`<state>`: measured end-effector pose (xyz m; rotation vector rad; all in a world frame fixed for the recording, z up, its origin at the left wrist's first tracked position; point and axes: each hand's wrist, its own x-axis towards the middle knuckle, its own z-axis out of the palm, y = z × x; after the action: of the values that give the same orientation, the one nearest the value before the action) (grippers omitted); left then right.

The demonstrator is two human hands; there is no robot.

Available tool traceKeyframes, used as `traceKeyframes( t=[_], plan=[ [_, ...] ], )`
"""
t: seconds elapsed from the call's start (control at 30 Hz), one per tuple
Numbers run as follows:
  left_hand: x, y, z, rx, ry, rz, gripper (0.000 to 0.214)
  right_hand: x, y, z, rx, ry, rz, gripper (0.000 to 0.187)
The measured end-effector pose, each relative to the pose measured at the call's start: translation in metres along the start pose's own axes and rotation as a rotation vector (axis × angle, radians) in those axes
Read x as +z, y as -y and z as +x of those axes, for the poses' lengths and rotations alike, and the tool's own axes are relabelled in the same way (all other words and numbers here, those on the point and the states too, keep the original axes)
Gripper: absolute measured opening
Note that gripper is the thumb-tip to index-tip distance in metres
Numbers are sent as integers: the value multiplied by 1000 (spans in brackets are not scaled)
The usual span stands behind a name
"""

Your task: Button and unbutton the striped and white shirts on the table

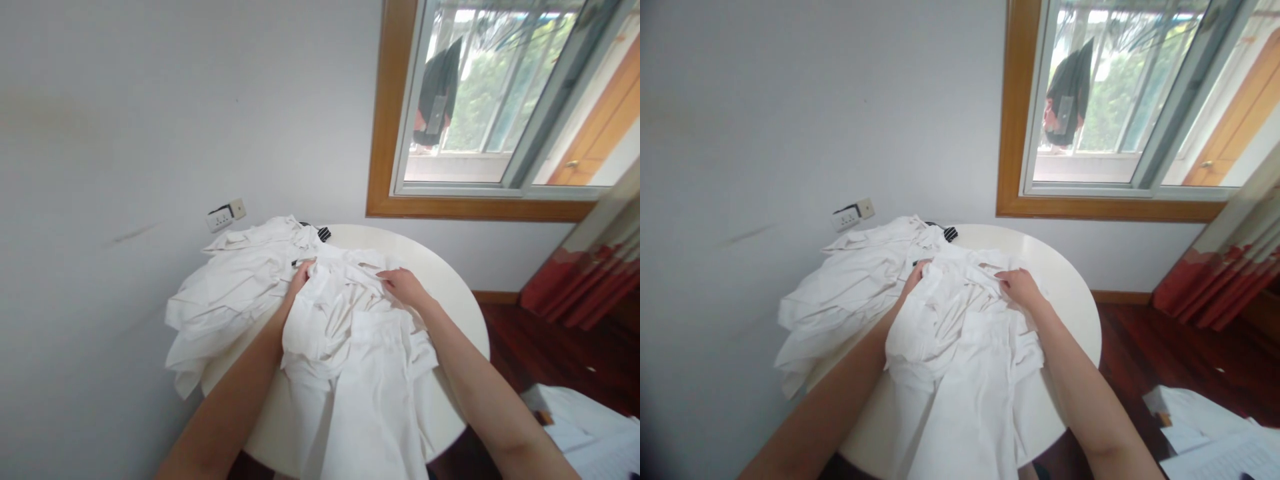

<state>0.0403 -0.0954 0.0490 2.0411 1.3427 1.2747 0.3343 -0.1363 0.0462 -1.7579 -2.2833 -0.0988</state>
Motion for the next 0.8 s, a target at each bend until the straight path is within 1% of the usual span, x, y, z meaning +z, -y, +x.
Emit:
traceKeyframes(
  t=[0.03,0.1,0.2,0.27,0.3,0.37,0.43,0.5,0.57,0.63,0.7,0.73,0.8],
  plan=[
    [-3,2,0,3,-25,-42,28,-3,-6,-2,35,-12,-19,35],
    [-7,8,0,28,-80,-113,29,-12,-19,-6,158,-91,-64,34],
    [-11,19,2,89,-154,-108,19,-23,-42,-15,438,-237,-120,32],
    [-14,23,4,94,-207,-12,13,-25,-56,-23,580,-312,-150,33],
    [-15,25,5,80,-242,62,11,-24,-62,-26,629,-341,-154,34],
    [-17,26,6,44,-311,194,13,-22,-68,-30,666,-390,-127,33],
    [-17,26,6,28,-337,243,22,-21,-67,-29,589,-433,-76,31],
    [-17,25,6,35,-332,244,32,-20,-58,-24,438,-474,-41,34],
    [-17,23,5,30,-331,257,39,-18,-43,-17,265,-466,-15,37],
    [-19,19,5,-24,-350,282,42,-14,-27,-11,111,-382,27,34],
    [-23,14,5,-115,-336,299,38,-7,-14,-7,12,-264,60,35],
    [-26,12,5,-160,-304,299,34,-3,-8,-6,-9,-208,64,38],
    [-34,6,6,-234,-194,266,28,3,-2,-5,-19,-120,47,42]
  ],
)
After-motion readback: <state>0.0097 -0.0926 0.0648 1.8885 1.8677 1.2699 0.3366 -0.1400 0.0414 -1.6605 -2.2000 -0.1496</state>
